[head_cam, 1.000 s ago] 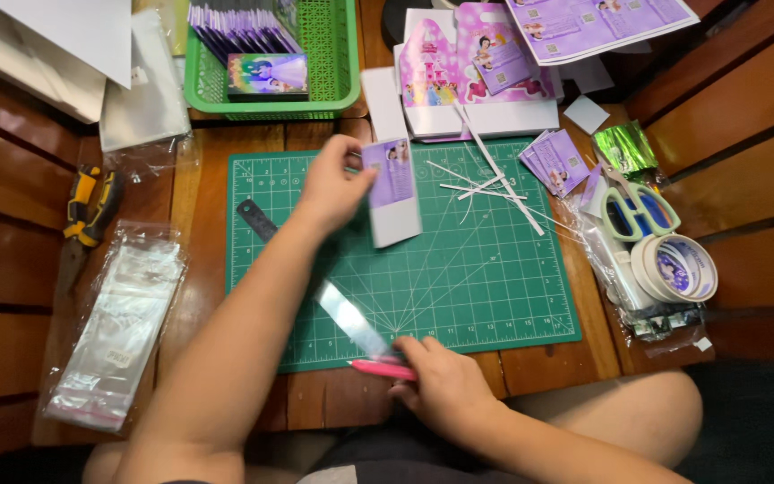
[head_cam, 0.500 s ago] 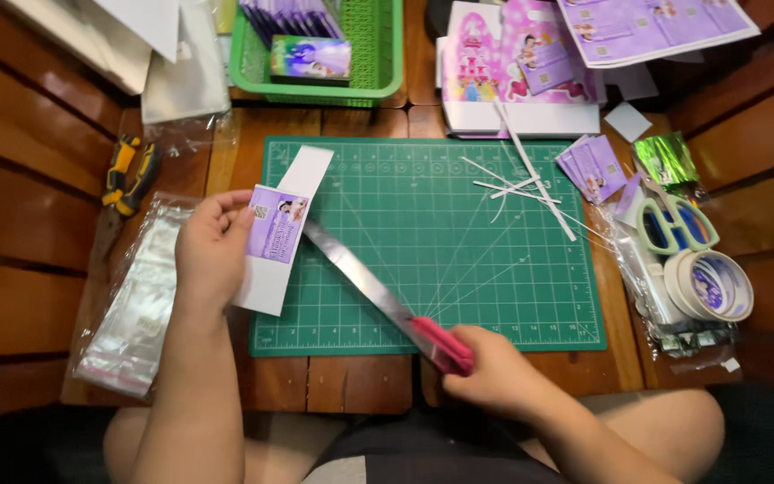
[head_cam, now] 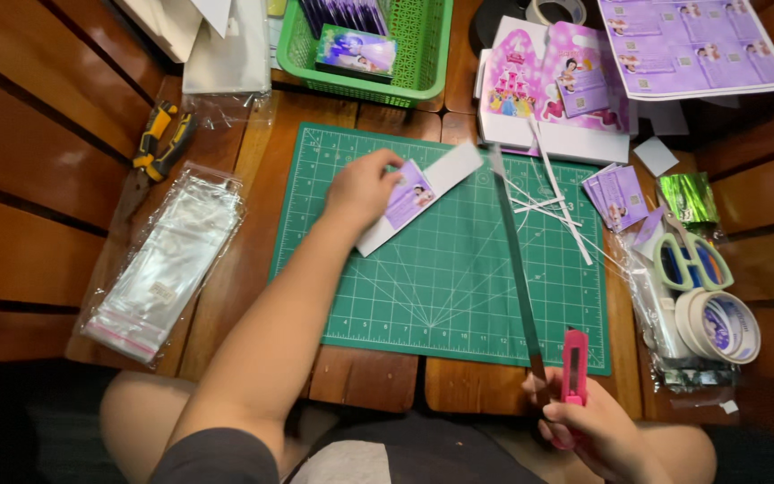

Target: The person uses a metal ruler and a pink utility knife to cut purple printed paper strips on a green cutting mat. They repeatedly align the ruler, score the paper, and separate the cut pieces, handling multiple sheets and trimming edges.

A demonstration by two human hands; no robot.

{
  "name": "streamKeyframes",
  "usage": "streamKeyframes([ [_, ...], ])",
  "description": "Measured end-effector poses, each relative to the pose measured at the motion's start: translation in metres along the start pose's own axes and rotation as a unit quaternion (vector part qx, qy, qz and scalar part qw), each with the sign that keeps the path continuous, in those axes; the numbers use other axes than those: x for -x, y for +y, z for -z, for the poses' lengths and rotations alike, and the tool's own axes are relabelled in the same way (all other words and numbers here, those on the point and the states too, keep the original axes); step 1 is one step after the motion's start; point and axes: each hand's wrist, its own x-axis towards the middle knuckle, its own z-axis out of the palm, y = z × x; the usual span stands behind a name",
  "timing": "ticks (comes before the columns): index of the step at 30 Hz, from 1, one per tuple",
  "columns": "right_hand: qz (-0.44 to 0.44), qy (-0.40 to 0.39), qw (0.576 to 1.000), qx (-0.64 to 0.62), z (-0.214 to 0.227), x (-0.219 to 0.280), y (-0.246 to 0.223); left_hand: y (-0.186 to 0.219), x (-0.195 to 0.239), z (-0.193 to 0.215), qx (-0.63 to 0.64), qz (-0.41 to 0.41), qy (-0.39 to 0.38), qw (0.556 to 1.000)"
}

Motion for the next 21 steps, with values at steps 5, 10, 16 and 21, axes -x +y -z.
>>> streamKeyframes([
  [5, 0.015, 0.080, 0.992, 0.098, -0.001, 0.001, 0.004, -0.020, -0.033, -0.041, -0.045, -0.114, 0.054, 0.991],
  [10, 0.023, 0.118, 0.979, 0.165, -0.022, -0.003, -0.002, -0.049, 0.001, -0.050, 0.008, -0.226, 0.211, 0.951],
  [16, 0.046, 0.167, 0.952, 0.253, -0.033, -0.022, 0.014, -0.066, 0.070, -0.056, -0.107, -0.194, 0.100, 0.970],
  [21, 0.140, 0.158, 0.809, 0.549, -0.060, -0.029, 0.005, -0.085, 0.063, -0.054, -0.074, -0.236, 0.120, 0.962],
])
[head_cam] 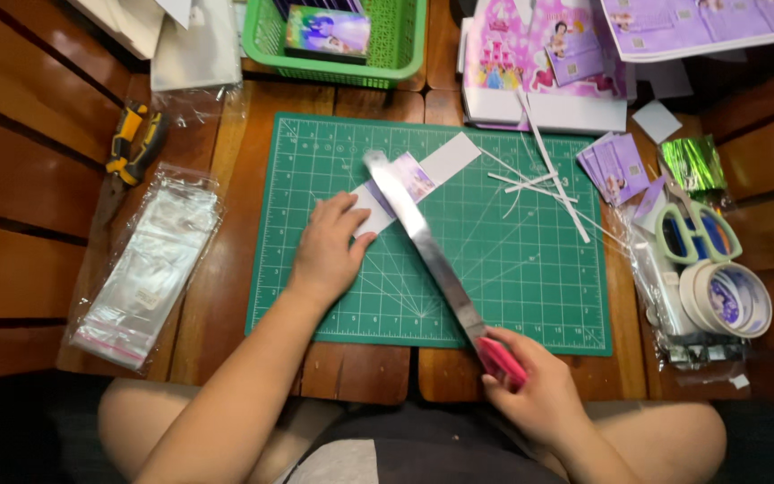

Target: The person uses a metal ruler and a pink utility knife to cut purple printed paper strips on a green cutting mat. They repeatedly align the ruler, score the paper, and separate the cut pieces, handling multiple sheets and trimming edges.

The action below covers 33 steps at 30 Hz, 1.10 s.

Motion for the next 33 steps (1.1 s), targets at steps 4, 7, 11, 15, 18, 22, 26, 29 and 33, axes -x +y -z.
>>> streamKeyframes([
  [4, 0.022, 0.006, 1.000, -0.018, -0.009, 0.000, -0.013, 0.009, -0.006, 0.012, 0.045, 0.025, -0.007, 0.999],
  [7, 0.042, -0.017, 0.999, -0.029, -0.008, -0.001, -0.021, 0.009, -0.008, 0.016, 0.081, 0.020, 0.000, 0.997],
  [11, 0.024, -0.031, 0.999, 0.008, -0.007, -0.001, -0.024, 0.009, -0.007, 0.015, 0.052, 0.010, -0.023, 0.998],
  [15, 0.002, -0.050, 0.999, 0.012, -0.011, 0.000, -0.021, 0.009, -0.006, 0.010, 0.028, 0.011, -0.024, 0.999],
  [18, 0.003, -0.045, 0.999, 0.011, -0.016, 0.002, -0.022, 0.011, -0.006, 0.009, 0.014, 0.009, -0.017, 1.000],
  [22, -0.013, -0.054, 0.998, 0.034, -0.018, 0.001, -0.022, 0.011, -0.006, 0.007, -0.013, 0.005, -0.019, 1.000],
  [26, 0.008, -0.052, 0.997, 0.060, -0.018, 0.001, -0.023, 0.016, -0.006, 0.009, -0.025, 0.009, -0.028, 0.999],
  [29, 0.016, -0.047, 0.997, 0.059, -0.019, 0.001, -0.024, 0.015, -0.006, 0.007, -0.028, 0.013, -0.026, 0.999],
  [33, 0.049, -0.032, 0.997, 0.042, -0.019, 0.000, -0.022, 0.014, -0.006, 0.006, -0.033, 0.026, -0.019, 0.999],
])
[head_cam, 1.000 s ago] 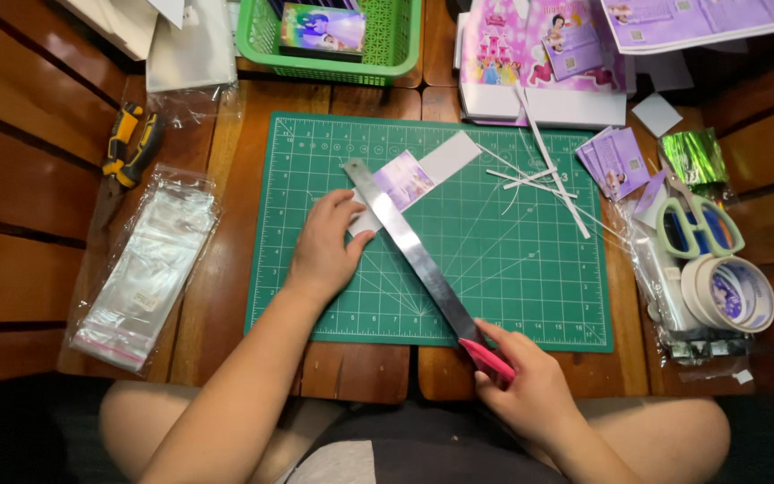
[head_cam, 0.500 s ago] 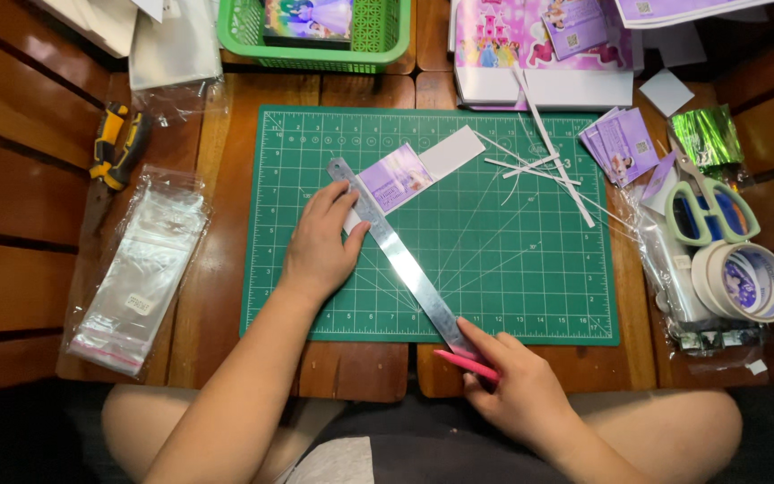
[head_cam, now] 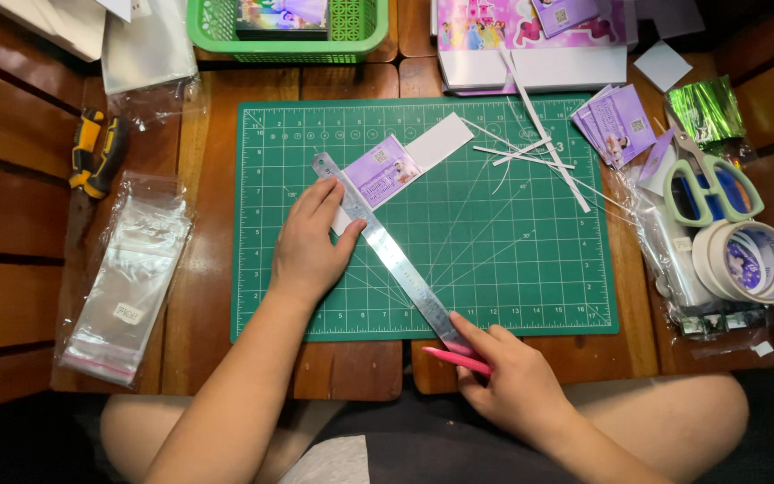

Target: The person uses a metal ruler and a pink utility knife to cut purple printed paper strips on a green cutting mat. They repeatedly align the ruler, score the paper, and separate the cut pieces, handling multiple sheets and trimming edges.

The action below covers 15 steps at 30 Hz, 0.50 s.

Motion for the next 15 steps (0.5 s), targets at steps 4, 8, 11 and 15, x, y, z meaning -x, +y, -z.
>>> streamKeyframes([
  [4, 0.011, 0.005, 1.000, -0.009, -0.0010, -0.0011, 0.0006, 0.0001, -0.0001, -0.0007, -0.002, 0.009, 0.003, 1.000],
  [8, -0.009, -0.007, 1.000, -0.018, -0.0008, -0.0019, -0.0006, -0.0023, 0.0007, -0.0038, -0.008, -0.001, 0.023, 1.000],
  [11, -0.017, -0.013, 1.000, -0.009, -0.0019, -0.0021, 0.0010, -0.0030, 0.0004, -0.0046, -0.014, -0.007, 0.027, 1.000],
  [15, -0.019, -0.011, 1.000, 0.002, -0.0040, -0.0020, 0.0027, -0.0028, 0.0000, -0.0046, -0.017, -0.010, 0.026, 0.999],
])
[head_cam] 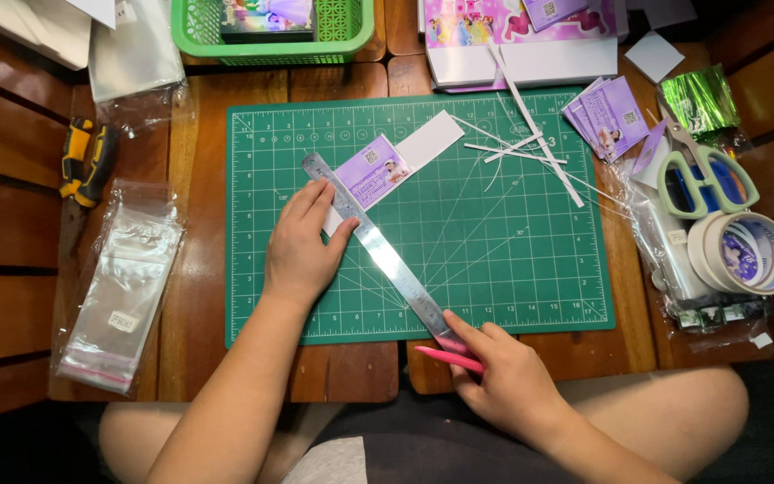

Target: The person uses a metal ruler and a pink utility knife to cut purple printed paper strips on a green cutting mat. They repeatedly align the ruler, score the paper, and separate the cut pieces, handling multiple sheets and trimming edges.

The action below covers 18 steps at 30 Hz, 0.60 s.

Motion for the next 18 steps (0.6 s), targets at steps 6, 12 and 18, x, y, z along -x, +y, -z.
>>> streamKeyframes([
  [6, 0.002, -0.012, 1.000, 0.013, -0.0012, -0.0016, 0.0018, 0.0023, -0.0005, 0.0020, -0.002, -0.005, 0.000, 1.000],
  [12, -0.010, -0.029, 0.999, 0.024, -0.0001, -0.0024, 0.0004, 0.0025, -0.0016, 0.0022, -0.007, -0.002, 0.000, 1.000],
  [18, -0.012, -0.021, 1.000, 0.006, 0.0042, -0.0039, -0.0042, 0.0032, -0.0012, 0.0028, 0.006, 0.006, 0.004, 1.000],
])
